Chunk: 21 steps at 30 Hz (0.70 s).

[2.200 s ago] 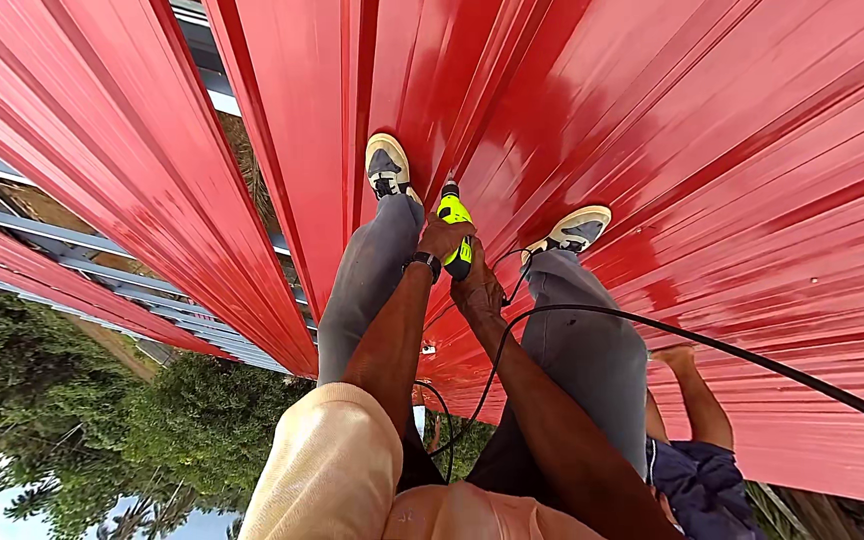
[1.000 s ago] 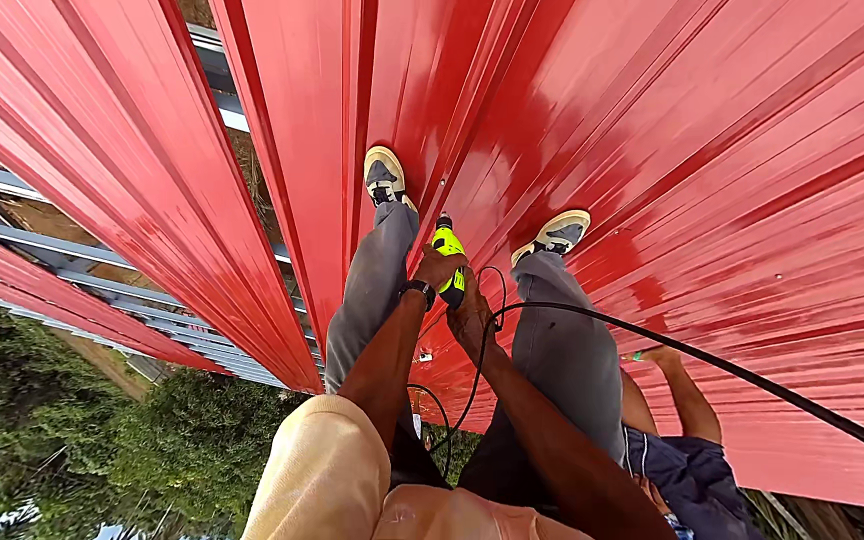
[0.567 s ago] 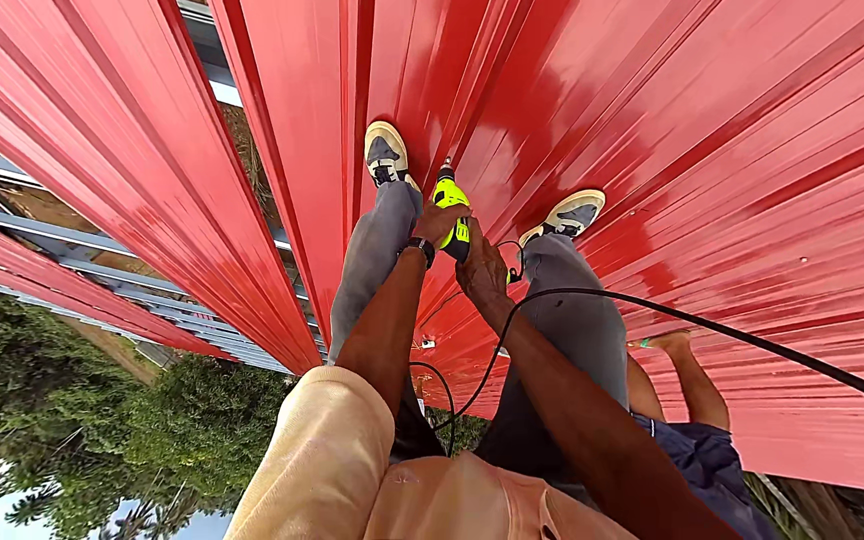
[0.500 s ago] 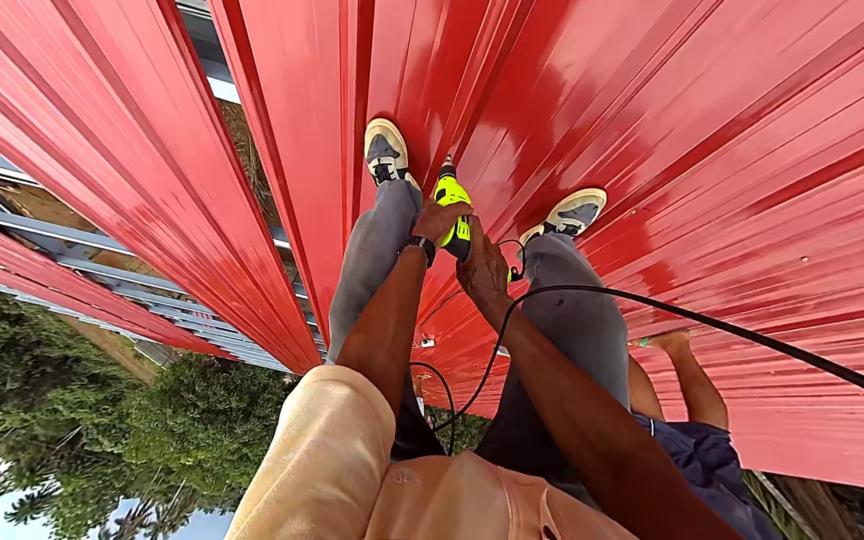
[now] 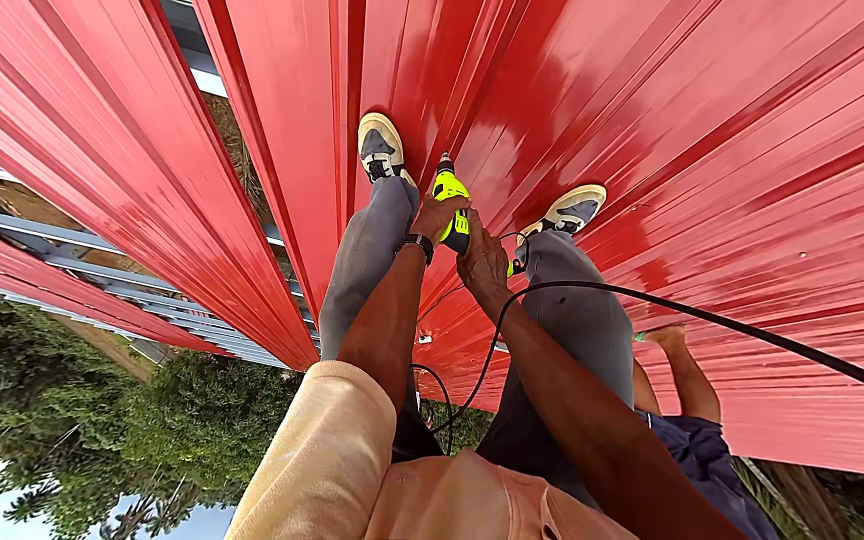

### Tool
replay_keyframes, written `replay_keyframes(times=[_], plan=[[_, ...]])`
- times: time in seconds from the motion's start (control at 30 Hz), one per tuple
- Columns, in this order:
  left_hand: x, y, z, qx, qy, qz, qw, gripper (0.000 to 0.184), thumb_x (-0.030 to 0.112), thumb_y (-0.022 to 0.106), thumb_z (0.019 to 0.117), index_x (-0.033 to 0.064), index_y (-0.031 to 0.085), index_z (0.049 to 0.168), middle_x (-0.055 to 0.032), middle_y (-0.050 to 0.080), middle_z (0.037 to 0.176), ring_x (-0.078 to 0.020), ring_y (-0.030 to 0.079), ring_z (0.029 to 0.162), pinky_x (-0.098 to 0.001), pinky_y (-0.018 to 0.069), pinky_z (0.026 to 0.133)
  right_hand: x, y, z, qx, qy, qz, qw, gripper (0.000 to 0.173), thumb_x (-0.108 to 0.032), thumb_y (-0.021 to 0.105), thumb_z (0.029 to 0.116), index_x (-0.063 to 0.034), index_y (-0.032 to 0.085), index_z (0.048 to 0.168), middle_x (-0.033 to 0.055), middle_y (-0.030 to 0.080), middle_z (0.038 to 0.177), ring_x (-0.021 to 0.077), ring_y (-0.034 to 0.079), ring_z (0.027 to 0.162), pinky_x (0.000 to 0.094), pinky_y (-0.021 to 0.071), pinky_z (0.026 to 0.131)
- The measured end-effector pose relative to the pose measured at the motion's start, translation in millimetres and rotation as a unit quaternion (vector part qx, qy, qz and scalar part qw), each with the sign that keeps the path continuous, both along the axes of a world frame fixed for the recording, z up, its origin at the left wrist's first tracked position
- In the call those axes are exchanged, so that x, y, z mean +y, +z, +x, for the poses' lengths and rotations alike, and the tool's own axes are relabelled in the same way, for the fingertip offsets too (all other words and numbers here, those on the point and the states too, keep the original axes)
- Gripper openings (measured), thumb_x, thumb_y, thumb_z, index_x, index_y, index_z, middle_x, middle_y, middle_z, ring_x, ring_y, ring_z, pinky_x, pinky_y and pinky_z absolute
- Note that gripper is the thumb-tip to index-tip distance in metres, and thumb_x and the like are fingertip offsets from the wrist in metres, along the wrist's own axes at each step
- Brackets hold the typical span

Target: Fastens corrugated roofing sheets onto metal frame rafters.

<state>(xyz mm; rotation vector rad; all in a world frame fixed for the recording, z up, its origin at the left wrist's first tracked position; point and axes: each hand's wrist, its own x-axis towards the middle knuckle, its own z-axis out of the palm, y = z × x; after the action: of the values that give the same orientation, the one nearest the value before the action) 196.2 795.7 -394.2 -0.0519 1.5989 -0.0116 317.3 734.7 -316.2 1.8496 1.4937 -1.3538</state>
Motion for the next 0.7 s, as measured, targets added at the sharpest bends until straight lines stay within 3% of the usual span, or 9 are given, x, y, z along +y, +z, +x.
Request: replay_keyframes(times=[0.2, 0.27, 0.4, 0.63, 0.7], plan=[[10, 4, 2, -0.014, 0.005, 0.0, 1.0, 0.092, 0.029, 0.084, 0.0778, 0.0049, 0.035, 0.152, -0.0201, 0.065, 0.125, -0.0285, 0.068, 0.111, -0.0481, 0.0585, 0.092, 6, -2, 1, -0.008, 0.0, 0.003, 1.0, 0.094, -0.01, 0.07, 0.0881, -0.0186, 0.017, 0.165, 0.0213, 0.065, 0.119, 0.0425, 0.066, 0.101, 0.058, 0.0553, 0.079], [13, 6, 5, -0.013, 0.01, 0.004, 1.0, 0.082, 0.029, 0.083, 0.0803, 0.0045, 0.042, 0.146, -0.0193, 0.068, 0.119, -0.0273, 0.069, 0.105, -0.047, 0.0593, 0.089, 9, -1, 3, -0.017, 0.001, 0.011, 1.0, 0.095, -0.01, 0.071, 0.0867, -0.02, 0.02, 0.165, 0.0201, 0.067, 0.119, 0.0418, 0.066, 0.1, 0.0578, 0.0548, 0.079], [7, 14, 7, -0.013, 0.041, 0.017, 0.999, 0.074, 0.026, 0.08, 0.0838, 0.0047, 0.044, 0.145, -0.0188, 0.069, 0.115, -0.0263, 0.071, 0.1, -0.0454, 0.0603, 0.086, 7, 3, 7, -0.021, 0.017, 0.013, 1.0, 0.097, -0.01, 0.074, 0.084, -0.0219, 0.022, 0.165, 0.0188, 0.067, 0.118, 0.0411, 0.066, 0.1, 0.0566, 0.0547, 0.079], [2, 10, 3, -0.004, 0.044, 0.006, 0.999, 0.077, 0.027, 0.079, 0.084, 0.0057, 0.042, 0.148, -0.0192, 0.068, 0.118, -0.0274, 0.07, 0.102, -0.047, 0.0597, 0.087, 7, -1, 4, -0.01, 0.022, 0.004, 1.0, 0.091, -0.009, 0.069, 0.088, -0.0228, 0.022, 0.165, 0.0179, 0.067, 0.115, 0.0395, 0.066, 0.096, 0.0557, 0.0548, 0.077], [4, 12, 3, -0.002, 0.036, 0.014, 0.999, 0.073, 0.027, 0.08, 0.0849, 0.0054, 0.046, 0.146, -0.0185, 0.068, 0.118, -0.0268, 0.069, 0.103, -0.0467, 0.0593, 0.088, 7, -1, 4, -0.008, 0.015, 0.001, 1.0, 0.091, -0.009, 0.069, 0.0873, -0.0226, 0.023, 0.165, 0.0188, 0.067, 0.116, 0.0406, 0.066, 0.096, 0.0575, 0.0543, 0.077]])
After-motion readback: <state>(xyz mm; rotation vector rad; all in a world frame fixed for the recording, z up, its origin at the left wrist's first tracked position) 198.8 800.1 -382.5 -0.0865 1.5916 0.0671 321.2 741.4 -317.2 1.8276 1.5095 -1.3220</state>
